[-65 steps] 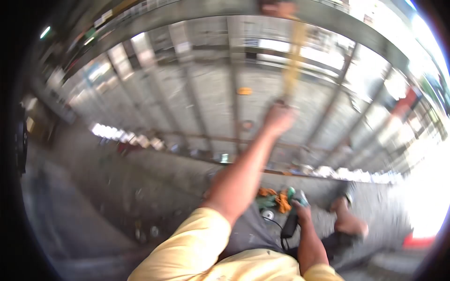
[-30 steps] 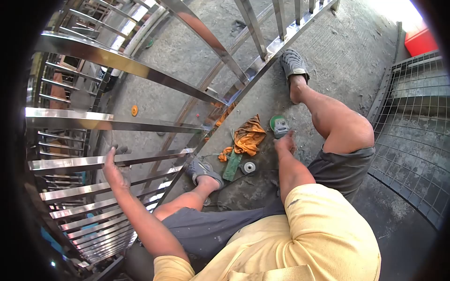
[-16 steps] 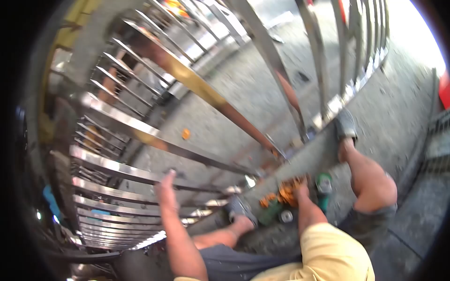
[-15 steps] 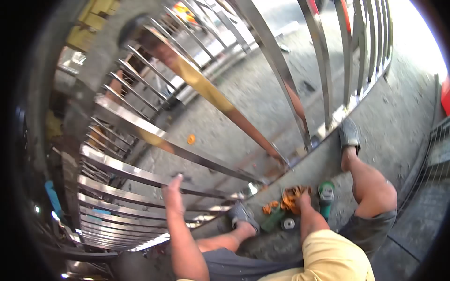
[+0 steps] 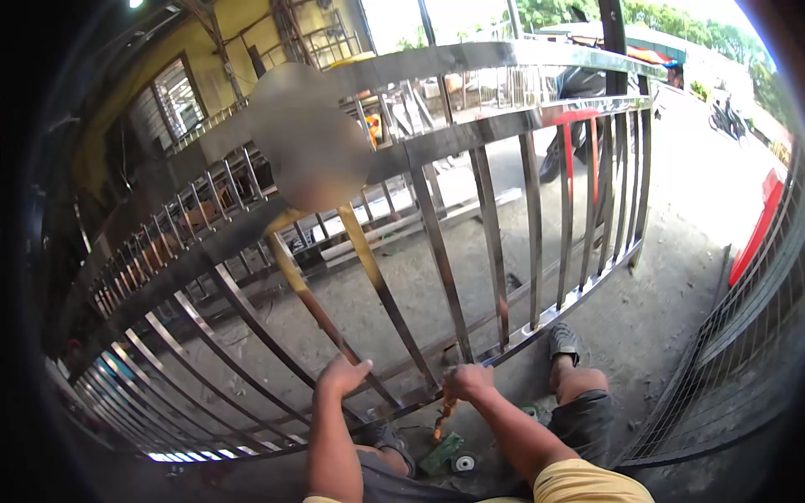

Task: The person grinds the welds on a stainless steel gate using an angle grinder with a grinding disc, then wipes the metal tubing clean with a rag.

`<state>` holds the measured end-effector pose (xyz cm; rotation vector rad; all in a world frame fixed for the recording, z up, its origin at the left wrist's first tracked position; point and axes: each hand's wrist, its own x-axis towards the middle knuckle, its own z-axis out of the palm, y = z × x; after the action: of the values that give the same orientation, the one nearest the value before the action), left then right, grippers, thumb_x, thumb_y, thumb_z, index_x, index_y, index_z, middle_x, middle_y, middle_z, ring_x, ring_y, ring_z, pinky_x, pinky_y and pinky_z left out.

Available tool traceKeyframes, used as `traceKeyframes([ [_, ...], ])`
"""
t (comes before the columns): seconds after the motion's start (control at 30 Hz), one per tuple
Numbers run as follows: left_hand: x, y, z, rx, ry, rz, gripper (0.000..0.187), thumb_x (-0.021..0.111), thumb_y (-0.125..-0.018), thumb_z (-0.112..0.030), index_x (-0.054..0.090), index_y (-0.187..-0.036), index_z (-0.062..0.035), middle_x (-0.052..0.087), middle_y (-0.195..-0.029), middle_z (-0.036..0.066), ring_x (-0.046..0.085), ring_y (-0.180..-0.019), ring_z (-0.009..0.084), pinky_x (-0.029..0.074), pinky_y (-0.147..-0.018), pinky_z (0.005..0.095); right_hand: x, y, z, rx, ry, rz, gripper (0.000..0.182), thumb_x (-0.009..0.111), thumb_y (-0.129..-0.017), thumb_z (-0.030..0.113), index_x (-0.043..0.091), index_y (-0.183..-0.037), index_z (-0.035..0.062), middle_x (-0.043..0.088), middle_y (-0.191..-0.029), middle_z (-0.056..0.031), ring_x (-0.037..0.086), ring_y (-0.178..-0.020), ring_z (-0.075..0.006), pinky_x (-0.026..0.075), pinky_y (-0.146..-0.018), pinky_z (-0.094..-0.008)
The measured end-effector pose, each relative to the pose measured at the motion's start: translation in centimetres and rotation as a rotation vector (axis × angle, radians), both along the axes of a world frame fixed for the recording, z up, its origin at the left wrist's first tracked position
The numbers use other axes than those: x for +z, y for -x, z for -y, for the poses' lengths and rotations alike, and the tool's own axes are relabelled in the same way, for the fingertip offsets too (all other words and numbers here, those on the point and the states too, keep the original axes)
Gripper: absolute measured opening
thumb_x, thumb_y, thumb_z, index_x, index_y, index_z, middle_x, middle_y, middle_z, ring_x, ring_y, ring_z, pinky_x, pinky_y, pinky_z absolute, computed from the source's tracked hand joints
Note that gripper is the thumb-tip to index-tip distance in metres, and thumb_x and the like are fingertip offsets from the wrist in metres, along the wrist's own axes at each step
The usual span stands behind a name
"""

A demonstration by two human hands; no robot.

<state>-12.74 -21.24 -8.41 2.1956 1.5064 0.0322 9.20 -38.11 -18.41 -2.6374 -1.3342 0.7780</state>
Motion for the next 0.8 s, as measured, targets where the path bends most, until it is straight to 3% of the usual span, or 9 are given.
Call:
traceKeyframes([
  [0.1, 2.0, -1.5, 4.9, -0.25, 0.064, -0.164, 0.073, 0.06, -0.085, -0.058, 0.065, -0.115, 0.0082, 0.061, -0.121, 0.031, 0.059, -0.117, 0.041, 0.045, -0.1, 0.0454, 3.9, -1.5, 0.2, 0.169, -0.065, 0.151, 0.047, 0.066, -0.074, 0.057, 0.076, -0.101, 0.0199, 0.073, -0.104, -0.0092, 0.07, -0.099, -0.0311, 0.049, -0.091, -0.0455],
  [0.2, 0.4, -3.1, 7.5, -0.403, 0.094, 0.011, 0.074, 0.058, -0.086, -0.06, 0.06, -0.123, 0.0034, 0.064, -0.12, 0.027, 0.059, -0.117, 0.0406, 0.046, -0.099, 0.0465, 11.3, -1.0, 2.9, 0.279, -0.002, 0.295, 0.048, 0.061, -0.08, 0.059, 0.077, -0.098, 0.0174, 0.073, -0.105, -0.0101, 0.07, -0.098, -0.0315, 0.051, -0.087, -0.0452],
  [0.3, 0.7, -4.4, 9.2, -0.438, -0.034, 0.094, 0.062, 0.058, -0.089, -0.056, 0.058, -0.129, -0.0087, 0.069, -0.112, 0.02, 0.063, -0.109, 0.0404, 0.05, -0.092, 0.0471, 7.1, -3.2, 0.3, 0.186, -0.201, 0.064, 0.047, 0.055, -0.086, 0.056, 0.077, -0.095, 0.0155, 0.073, -0.105, -0.0101, 0.069, -0.097, -0.0326, 0.053, -0.083, -0.0449],
  [0.33, 1.6, -4.9, 9.7, -0.426, -0.039, 0.074, 0.059, 0.058, -0.089, -0.055, 0.059, -0.128, -0.0107, 0.069, -0.11, 0.019, 0.063, -0.107, 0.0401, 0.051, -0.09, 0.0469, 11.9, -1.2, 1.7, 0.262, -0.249, 0.116, 0.043, 0.053, -0.091, 0.047, 0.075, -0.092, 0.0106, 0.072, -0.096, -0.0133, 0.069, -0.093, -0.0342, 0.054, -0.078, -0.0431],
  [0.4, 3.4, -5.1, 10.8, -0.416, -0.023, 0.199, 0.047, 0.059, -0.09, -0.049, 0.062, -0.123, -0.0153, 0.07, -0.104, 0.017, 0.066, -0.1, 0.0389, 0.053, -0.082, 0.0469, 9.4, -2.3, 0.0, 0.593, -0.506, 0.233, 0.037, 0.055, -0.093, 0.041, 0.072, -0.096, 0.0082, 0.072, -0.095, -0.015, 0.068, -0.092, -0.0346, 0.054, -0.078, -0.0432],
  [0.53, -1.5, -6.4, 9.5, -0.427, -0.015, 0.576, 0.038, 0.064, -0.09, -0.039, 0.063, -0.114, -0.0094, 0.07, -0.103, 0.018, 0.066, -0.099, 0.0384, 0.052, -0.08, 0.0452, 8.1, -3.1, -1.6, 0.796, -0.673, 0.409, 0.031, 0.054, -0.097, 0.031, 0.066, -0.103, 0.0033, 0.07, -0.098, -0.0154, 0.069, -0.086, -0.0281, 0.054, -0.075, -0.0387],
  [0.63, -0.8, -6.9, 9.9, -0.37, -0.053, 0.5, 0.036, 0.066, -0.091, -0.033, 0.064, -0.112, -0.0049, 0.069, -0.102, 0.02, 0.067, -0.099, 0.0368, 0.052, -0.081, 0.0418, 10.4, -3.4, -0.3, 0.035, -0.745, -0.483, 0.036, 0.055, -0.097, 0.034, 0.066, -0.098, -0.0003, 0.07, -0.09, -0.0145, 0.068, -0.083, -0.0272, 0.052, -0.07, -0.0384],
  [0.7, -1.3, -6.9, 9.6, -0.342, -0.113, 0.262, 0.036, 0.065, -0.092, -0.034, 0.064, -0.114, -0.0046, 0.069, -0.105, 0.02, 0.067, -0.1, 0.0355, 0.051, -0.082, 0.0417, 2.9, -6.6, -3.1, -0.221, -1.019, -0.705, 0.038, 0.055, -0.099, 0.034, 0.065, -0.099, -0.0031, 0.068, -0.084, -0.013, 0.065, -0.08, -0.0213, 0.05, -0.07, -0.0353],
  [0.8, -4.3, -6.5, 10.6, -0.48, -0.004, 0.312, 0.036, 0.064, -0.094, -0.032, 0.062, -0.114, -0.0016, 0.067, -0.111, 0.02, 0.065, -0.104, 0.0369, 0.05, -0.084, 0.0437, 7.1, -9.5, -1.9, -0.539, -0.831, -1.089, 0.04, 0.05, -0.102, 0.034, 0.064, -0.104, -0.0037, 0.067, -0.086, -0.007, 0.06, -0.08, -0.0155, 0.048, -0.074, -0.0315],
])
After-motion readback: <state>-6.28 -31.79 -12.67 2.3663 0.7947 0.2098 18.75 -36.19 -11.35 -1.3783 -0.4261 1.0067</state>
